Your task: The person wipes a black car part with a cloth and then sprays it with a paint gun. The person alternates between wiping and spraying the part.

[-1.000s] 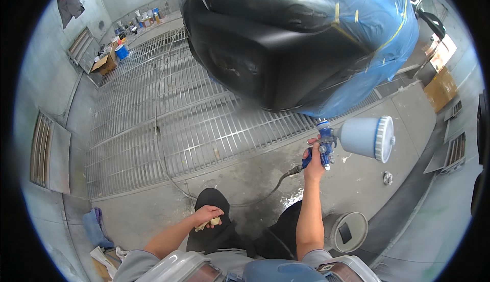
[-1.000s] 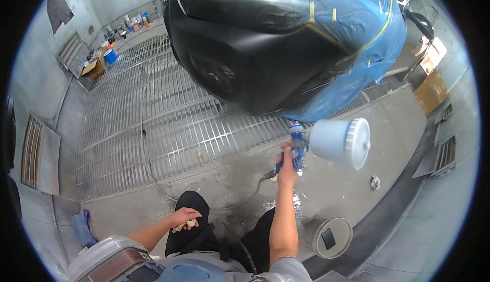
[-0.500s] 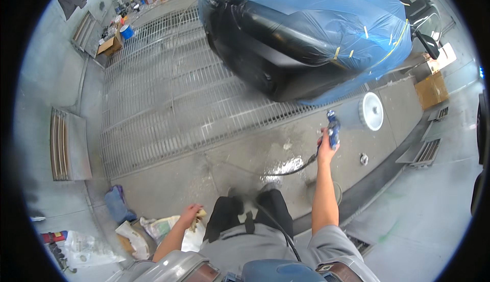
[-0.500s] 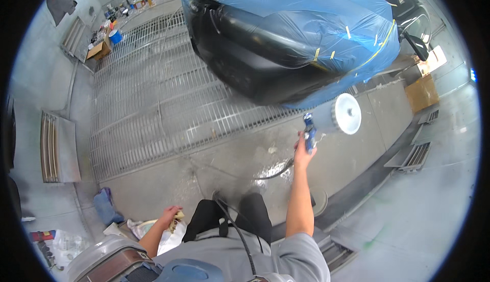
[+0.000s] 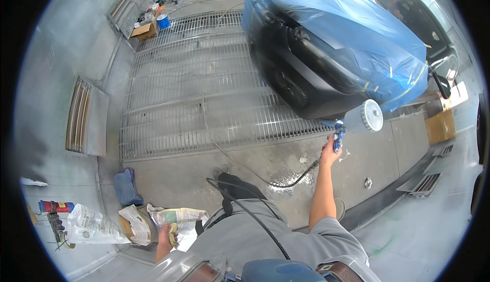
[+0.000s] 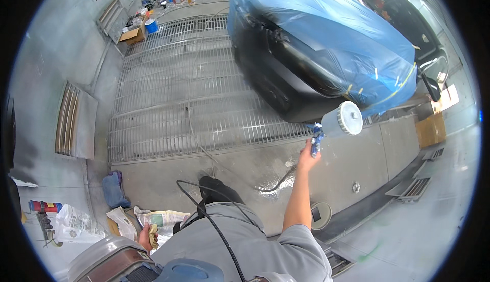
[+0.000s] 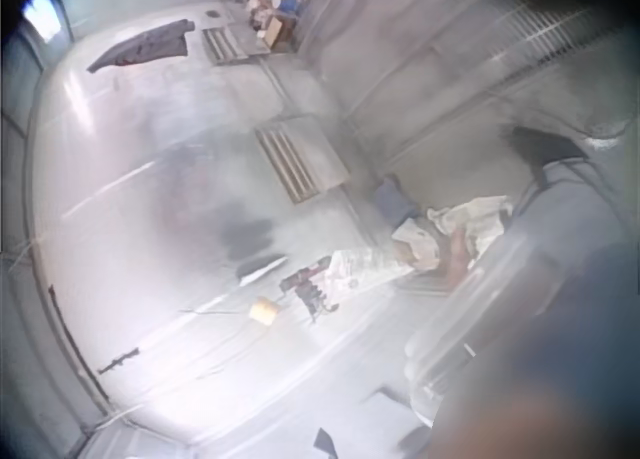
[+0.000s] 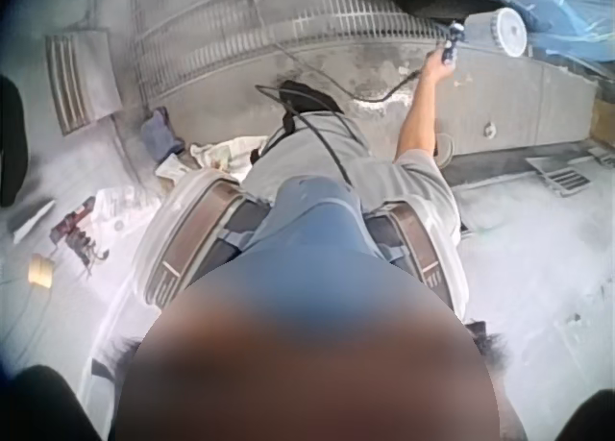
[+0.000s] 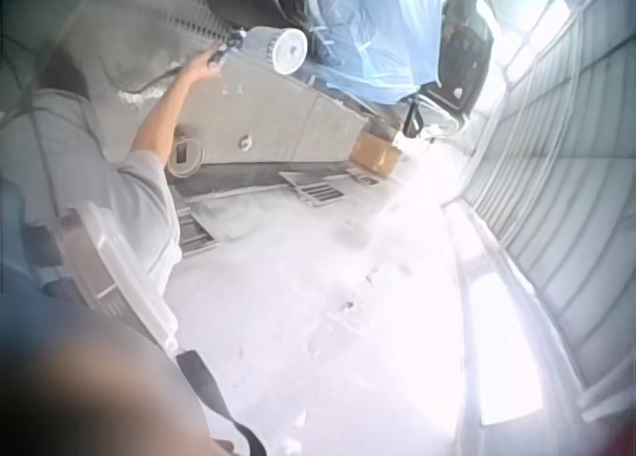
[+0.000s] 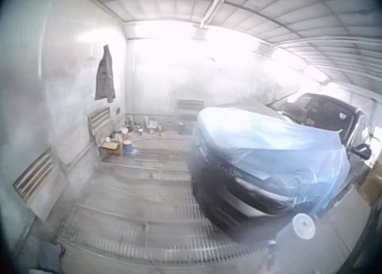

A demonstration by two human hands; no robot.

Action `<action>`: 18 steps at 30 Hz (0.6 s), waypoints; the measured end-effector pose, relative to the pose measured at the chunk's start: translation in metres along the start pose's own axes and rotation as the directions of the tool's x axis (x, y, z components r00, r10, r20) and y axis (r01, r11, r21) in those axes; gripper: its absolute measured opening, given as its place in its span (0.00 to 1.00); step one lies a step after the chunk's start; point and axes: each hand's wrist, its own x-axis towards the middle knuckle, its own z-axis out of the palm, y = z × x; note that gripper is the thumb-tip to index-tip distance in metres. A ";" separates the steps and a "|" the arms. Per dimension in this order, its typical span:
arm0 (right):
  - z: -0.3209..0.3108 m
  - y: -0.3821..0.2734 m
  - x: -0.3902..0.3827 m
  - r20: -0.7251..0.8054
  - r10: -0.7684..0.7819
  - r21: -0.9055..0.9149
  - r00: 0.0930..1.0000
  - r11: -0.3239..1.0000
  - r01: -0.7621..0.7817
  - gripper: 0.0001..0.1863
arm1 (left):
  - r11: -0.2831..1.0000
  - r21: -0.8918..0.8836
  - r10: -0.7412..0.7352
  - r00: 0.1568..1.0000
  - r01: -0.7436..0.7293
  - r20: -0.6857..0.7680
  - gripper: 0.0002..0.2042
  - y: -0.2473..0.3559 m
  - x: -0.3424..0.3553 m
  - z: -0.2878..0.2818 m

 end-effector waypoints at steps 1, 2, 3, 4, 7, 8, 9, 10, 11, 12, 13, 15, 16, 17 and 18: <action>0.023 -0.001 -0.005 0.030 0.021 0.055 0.999 0.998 -0.022 0.09 | 1.000 -0.022 0.014 1.000 -0.014 0.009 0.25 0.007 0.007 0.000; 0.048 -0.003 -0.008 0.067 0.051 0.122 0.996 0.991 -0.059 0.09 | 0.999 -0.041 0.029 0.999 -0.028 0.018 0.25 0.017 0.016 0.002; 0.074 -0.010 -0.015 0.066 0.068 0.151 0.995 0.985 -0.078 0.10 | 0.999 -0.011 0.050 0.999 -0.050 0.017 0.24 0.032 0.021 0.006; 0.101 -0.022 -0.025 0.066 0.092 0.182 0.994 0.978 -0.103 0.10 | 0.998 -0.008 0.056 0.998 -0.056 0.004 0.24 0.050 0.032 0.006; 0.176 -0.045 -0.042 0.104 0.147 0.269 0.984 0.948 -0.170 0.10 | 0.996 0.041 0.079 0.997 -0.078 -0.010 0.24 0.115 0.066 0.000; 0.199 -0.048 -0.047 0.109 0.155 0.290 0.982 0.940 -0.181 0.10 | 0.993 0.073 0.094 0.996 -0.094 -0.003 0.24 0.139 0.077 -0.003; 0.224 -0.055 -0.052 0.120 0.117 0.273 0.986 0.951 -0.146 0.09 | 0.988 0.104 0.117 0.993 -0.117 0.004 0.24 0.171 0.085 -0.003; 0.249 -0.057 -0.059 0.118 0.154 0.280 0.981 0.943 -0.182 0.09 | 0.981 0.135 0.139 0.990 -0.140 0.013 0.24 0.203 0.093 -0.002; 0.276 -0.059 -0.067 0.116 0.191 0.287 0.975 0.933 -0.217 0.09 | 0.981 0.129 0.143 0.989 -0.145 0.029 0.23 0.234 0.099 -0.004; 0.296 -0.061 -0.077 0.113 0.233 0.286 0.966 0.923 -0.256 0.09 | 0.977 0.159 0.142 0.989 -0.145 0.030 0.23 0.266 0.103 -0.009; 0.321 -0.054 -0.079 0.082 0.183 0.273 0.980 0.941 -0.198 0.09 | 0.971 0.184 0.148 0.988 -0.153 0.042 0.22 0.299 0.110 -0.009; 0.349 -0.021 -0.078 0.077 0.047 0.078 0.996 0.996 -0.053 0.10 | 0.945 0.260 0.188 0.980 -0.198 0.063 0.21 0.365 0.121 0.003; 0.367 -0.001 -0.073 0.036 -0.095 -0.039 0.995 0.995 0.097 0.10 | 0.943 0.255 0.201 0.977 -0.212 0.069 0.21 0.391 0.129 0.009; 0.399 -0.025 -0.096 0.086 -0.156 -0.080 0.984 0.983 0.163 0.13 | 0.945 0.237 0.224 0.974 -0.227 0.039 0.21 0.410 0.128 0.003; 0.423 -0.049 -0.110 0.095 -0.259 -0.187 0.961 0.944 0.273 0.15 | 0.944 0.227 0.240 0.970 -0.241 0.032 0.21 0.433 0.134 0.004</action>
